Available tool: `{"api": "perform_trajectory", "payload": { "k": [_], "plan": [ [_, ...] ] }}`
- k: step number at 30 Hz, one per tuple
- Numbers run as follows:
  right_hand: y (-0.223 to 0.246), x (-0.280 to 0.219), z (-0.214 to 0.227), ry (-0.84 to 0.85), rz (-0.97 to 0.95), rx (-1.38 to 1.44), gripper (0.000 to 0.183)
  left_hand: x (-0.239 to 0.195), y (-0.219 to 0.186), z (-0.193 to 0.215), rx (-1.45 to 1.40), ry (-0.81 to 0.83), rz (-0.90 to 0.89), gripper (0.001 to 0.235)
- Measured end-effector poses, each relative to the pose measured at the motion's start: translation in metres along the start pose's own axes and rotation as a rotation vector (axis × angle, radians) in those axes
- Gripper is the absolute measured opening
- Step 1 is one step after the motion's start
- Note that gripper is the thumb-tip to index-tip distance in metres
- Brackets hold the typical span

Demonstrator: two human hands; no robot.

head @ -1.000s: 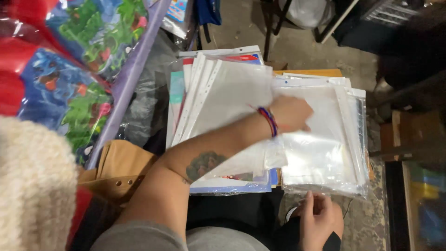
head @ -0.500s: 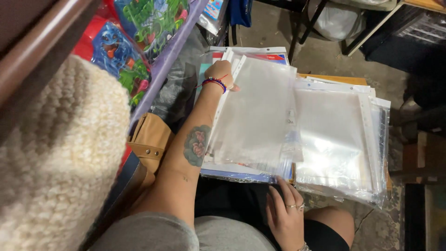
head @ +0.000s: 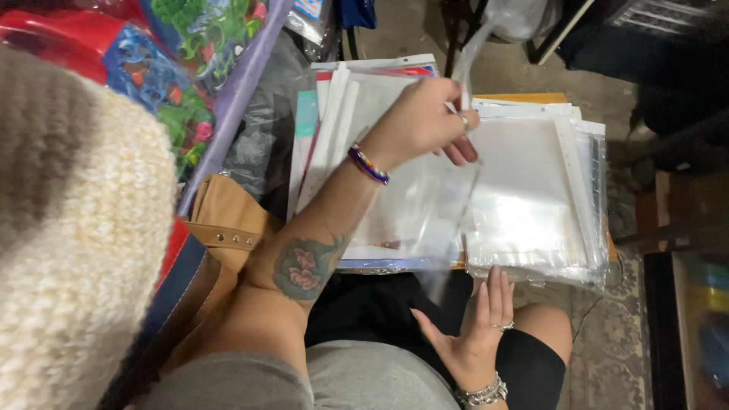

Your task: The person sits on the floor and organizes clear plastic sleeves by picking them up from a pile, separating them, and placing them into a neat stack. They handle the sleeves by hand, smoothing them out as they arrange them.

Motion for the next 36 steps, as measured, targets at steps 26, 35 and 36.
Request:
{"api": "perform_trajectory", "payload": {
  "k": [26, 35, 36],
  "plan": [
    [-0.154, -0.168, 0.104, -0.641, -1.603, 0.258, 0.032, 0.04, 0.167, -0.283, 1.41, 0.52, -0.529, 0.069],
    [-0.134, -0.237, 0.193, -0.726, -1.658, 0.164, 0.026, 0.012, 0.2, -0.293, 1.351, 0.535, -0.602, 0.098],
    [-0.129, -0.241, 0.204, -0.721, -1.668, 0.159, 0.026, 0.012, 0.206, -0.297, 1.351, 0.545, -0.595, 0.098]
  ]
}}
Point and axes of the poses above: each hand's wrist, its own x-axis towards the middle knuckle, its own z-axis out of the back of the hand, y = z × x, the point moved 2 cm from there along x, towards the middle knuckle, and after that the axes turned 14 degrees about -y, right-handed, at the moved point
